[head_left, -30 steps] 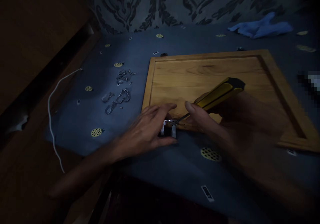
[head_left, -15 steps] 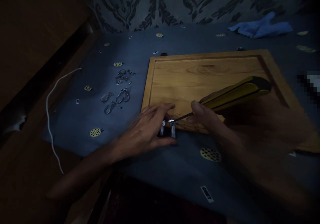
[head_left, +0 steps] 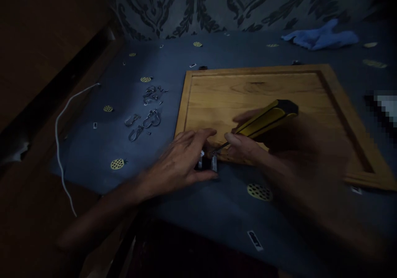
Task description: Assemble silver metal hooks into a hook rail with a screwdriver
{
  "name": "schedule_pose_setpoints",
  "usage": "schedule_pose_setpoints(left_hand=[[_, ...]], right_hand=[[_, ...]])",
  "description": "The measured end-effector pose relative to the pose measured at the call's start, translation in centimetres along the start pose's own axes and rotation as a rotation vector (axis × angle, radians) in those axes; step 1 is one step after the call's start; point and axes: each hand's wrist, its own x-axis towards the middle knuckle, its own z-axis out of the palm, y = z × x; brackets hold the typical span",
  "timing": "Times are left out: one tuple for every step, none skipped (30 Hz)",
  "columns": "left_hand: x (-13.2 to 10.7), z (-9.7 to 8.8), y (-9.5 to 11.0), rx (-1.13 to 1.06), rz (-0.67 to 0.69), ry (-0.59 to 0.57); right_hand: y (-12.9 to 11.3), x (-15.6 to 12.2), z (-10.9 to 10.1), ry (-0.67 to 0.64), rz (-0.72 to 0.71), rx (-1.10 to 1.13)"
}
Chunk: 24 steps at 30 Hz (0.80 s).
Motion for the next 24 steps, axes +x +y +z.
schedule_pose_setpoints(left_hand=[[0.0, 0.0, 0.0, -0.003, 0.002, 0.003], [0.0, 0.0, 0.0, -0.008, 0.007, 0.007], [-0.1, 0.1, 0.0, -0.014, 0.011, 0.010], [-0.1, 0.1, -0.1, -0.018, 0.015, 0.011], [-0.1, 0.1, -0.1, -0.022, 0.019, 0.013], [-0.1, 0.1, -0.2, -0.026, 0.024, 0.016], [0.0, 0.1, -0.3, -0.028, 0.026, 0.018], [0.0, 0.2, -0.3, -0.031, 0.030, 0.019], [0.0, 0.2, -0.4, -0.034, 0.037, 0.022], [-0.1, 0.2, -0.4, -0.036, 0.044, 0.026], [-0.1, 0.2, -0.5, -0.036, 0.046, 0.026], [-0.1, 0.3, -0.5, -0.033, 0.046, 0.027], [-0.1, 0.3, -0.5, -0.028, 0.045, 0.030], [-0.2, 0.3, -0.5, -0.021, 0.043, 0.036], [-0.2, 0.3, -0.5, -0.014, 0.039, 0.041], [-0.2, 0.3, -0.5, -0.009, 0.036, 0.045], [-0.2, 0.3, -0.5, -0.007, 0.036, 0.048], [-0.2, 0.3, -0.4, -0.007, 0.035, 0.047], [-0.2, 0.3, -0.4, -0.009, 0.034, 0.042], [-0.2, 0.3, -0.4, -0.014, 0.036, 0.039], [-0.2, 0.3, -0.4, -0.020, 0.043, 0.036], [-0.1, 0.3, -0.4, -0.026, 0.051, 0.035], [-0.1, 0.3, -0.4, -0.032, 0.059, 0.036], [-0.1, 0.4, -0.5, -0.036, 0.064, 0.040]], right_hand=[[-0.3, 0.3, -0.2, -0.031, 0.022, 0.038], [-0.7, 0.6, -0.5, -0.068, 0.051, 0.080], [-1.0, 0.8, -0.9, -0.116, 0.090, 0.105], [-1.3, 1.0, -1.2, -0.148, 0.114, 0.124], [-1.5, 1.2, -1.5, -0.171, 0.130, 0.137], [-1.6, 1.4, -1.7, -0.189, 0.134, 0.152], [-1.7, 1.5, -1.8, -0.204, 0.124, 0.167], [-1.6, 1.6, -1.9, -0.221, 0.109, 0.172], [-1.6, 1.6, -1.8, -0.230, 0.081, 0.161], [-1.4, 1.6, -1.7, -0.227, 0.039, 0.127], [-1.3, 1.6, -1.5, -0.197, -0.014, 0.061], [-1.2, 1.5, -1.2, -0.149, -0.081, -0.022], [-1.1, 1.4, -1.0, -0.089, -0.155, -0.114], [-1.0, 1.2, -0.7, -0.032, -0.222, -0.205], [-0.9, 0.9, -0.4, 0.006, -0.273, -0.284], [-0.9, 0.5, -0.2, 0.030, -0.299, -0.341], [-0.8, 0.1, -0.1, 0.053, -0.318, -0.376], [-0.6, -0.2, -0.1, 0.092, -0.318, -0.402], [-0.4, -0.6, -0.1, 0.144, -0.290, -0.414], [-0.2, -0.9, -0.2, 0.229, -0.276, -0.427], [0.0, -1.1, -0.4, 0.328, -0.207, -0.451], [0.2, -1.2, -0.5, 0.327, -0.116, -0.437], [0.4, -1.1, -0.7, 0.342, -0.120, -0.419], [0.4, -1.0, -0.8, 0.329, -0.117, -0.415]])
